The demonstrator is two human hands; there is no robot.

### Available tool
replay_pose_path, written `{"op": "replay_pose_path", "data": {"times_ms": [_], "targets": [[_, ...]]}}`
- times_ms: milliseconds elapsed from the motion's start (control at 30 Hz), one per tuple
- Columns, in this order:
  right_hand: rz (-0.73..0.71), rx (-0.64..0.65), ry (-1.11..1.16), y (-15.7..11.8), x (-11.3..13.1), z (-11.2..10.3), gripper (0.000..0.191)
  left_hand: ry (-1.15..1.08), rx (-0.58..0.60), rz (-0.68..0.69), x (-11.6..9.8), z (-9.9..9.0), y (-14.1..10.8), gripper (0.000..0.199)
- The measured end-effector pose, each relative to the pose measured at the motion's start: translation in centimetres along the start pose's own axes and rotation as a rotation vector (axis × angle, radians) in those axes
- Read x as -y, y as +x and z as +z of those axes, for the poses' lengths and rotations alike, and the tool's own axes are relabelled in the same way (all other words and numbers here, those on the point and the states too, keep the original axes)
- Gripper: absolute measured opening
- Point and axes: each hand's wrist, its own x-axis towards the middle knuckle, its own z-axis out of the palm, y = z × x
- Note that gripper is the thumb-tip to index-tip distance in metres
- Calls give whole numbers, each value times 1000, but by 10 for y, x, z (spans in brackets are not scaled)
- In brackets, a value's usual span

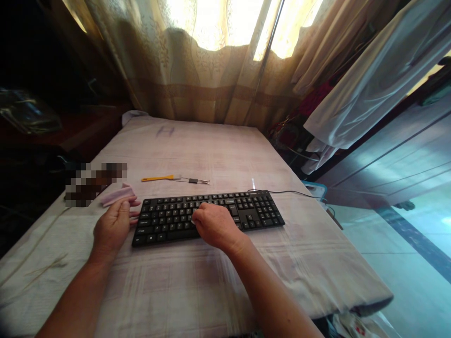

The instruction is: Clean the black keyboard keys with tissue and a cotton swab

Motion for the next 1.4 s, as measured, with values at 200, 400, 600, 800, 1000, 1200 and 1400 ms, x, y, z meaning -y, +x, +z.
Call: {"op": "replay_pose_path", "data": {"times_ms": [200,400,600,800,1000,1200,1400], "targets": [[-30,-49,56,7,8,9,23,-113,3,-67,-2,2,1,34],[-101,-104,139,15,16,22,21,-142,2,-84,0,2,3,33],[-160,-189,196,23,26,36,19,-128,6,-54,3,2,2,34],[-212,-318,385,23,25,37,14,-51,6,-19,7,3,2,33],[-8,-418,297,7,-17,30,15,45,-10,40,11,4,2,30],[2,-283,62,-6,-26,27,24,129,-20,55,10,4,3,30],[-66,-282,43,20,3,15,29,173,-9,63,7,6,0,32]]}}
